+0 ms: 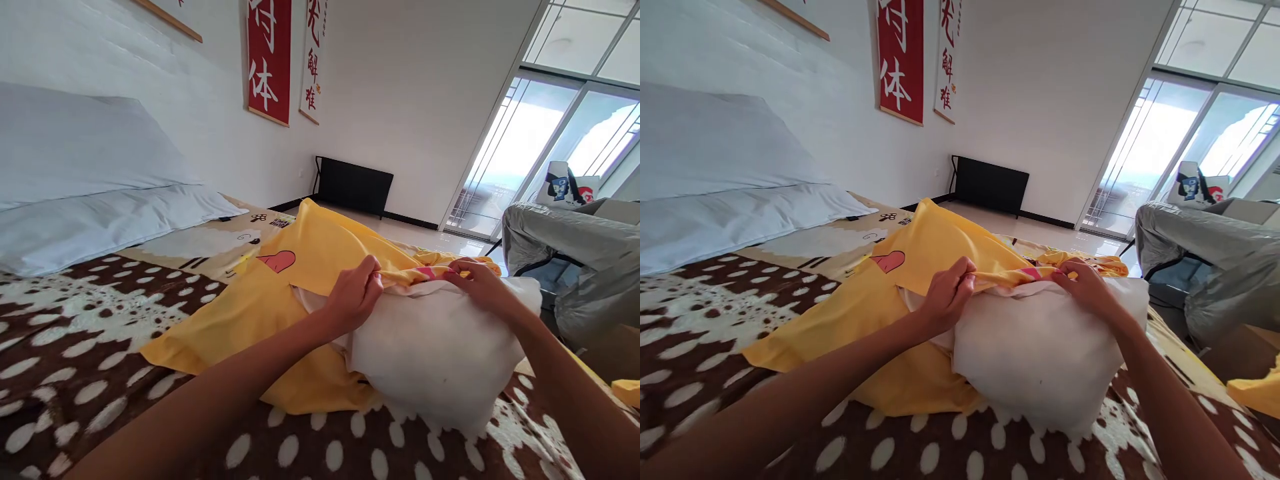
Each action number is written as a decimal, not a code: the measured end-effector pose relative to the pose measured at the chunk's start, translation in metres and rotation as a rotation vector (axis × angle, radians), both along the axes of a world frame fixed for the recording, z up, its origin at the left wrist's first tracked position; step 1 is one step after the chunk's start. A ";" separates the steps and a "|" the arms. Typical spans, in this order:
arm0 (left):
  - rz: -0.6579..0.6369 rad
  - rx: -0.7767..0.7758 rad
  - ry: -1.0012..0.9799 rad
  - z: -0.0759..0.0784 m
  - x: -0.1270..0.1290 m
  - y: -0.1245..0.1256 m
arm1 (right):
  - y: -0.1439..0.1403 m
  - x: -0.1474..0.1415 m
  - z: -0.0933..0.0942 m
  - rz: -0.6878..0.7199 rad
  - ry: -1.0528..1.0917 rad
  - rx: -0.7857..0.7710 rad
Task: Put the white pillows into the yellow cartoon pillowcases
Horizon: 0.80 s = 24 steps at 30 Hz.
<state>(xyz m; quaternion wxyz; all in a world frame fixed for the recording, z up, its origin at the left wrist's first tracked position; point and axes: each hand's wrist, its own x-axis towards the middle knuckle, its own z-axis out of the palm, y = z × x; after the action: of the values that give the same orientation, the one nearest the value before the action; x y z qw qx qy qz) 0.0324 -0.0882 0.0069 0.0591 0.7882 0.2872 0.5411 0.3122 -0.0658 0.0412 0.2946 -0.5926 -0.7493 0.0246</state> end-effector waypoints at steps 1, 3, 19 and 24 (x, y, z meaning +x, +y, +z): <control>-0.002 0.013 -0.014 0.000 0.001 0.000 | -0.004 -0.007 0.000 -0.078 -0.059 0.111; -0.010 0.052 0.007 0.000 0.005 0.001 | -0.019 -0.028 0.000 -0.130 -0.142 0.299; 0.069 0.453 0.059 -0.007 0.004 -0.020 | 0.006 -0.076 -0.023 -0.274 -0.300 0.251; 0.117 0.658 0.456 -0.025 0.012 -0.037 | 0.010 -0.058 -0.016 -0.315 -0.288 0.045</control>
<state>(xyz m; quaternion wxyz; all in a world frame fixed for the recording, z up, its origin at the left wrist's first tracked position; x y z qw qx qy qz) 0.0441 -0.1248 -0.0179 -0.2926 0.8471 0.1489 0.4180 0.2547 -0.0555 0.0250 0.1979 -0.6932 -0.6820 -0.1233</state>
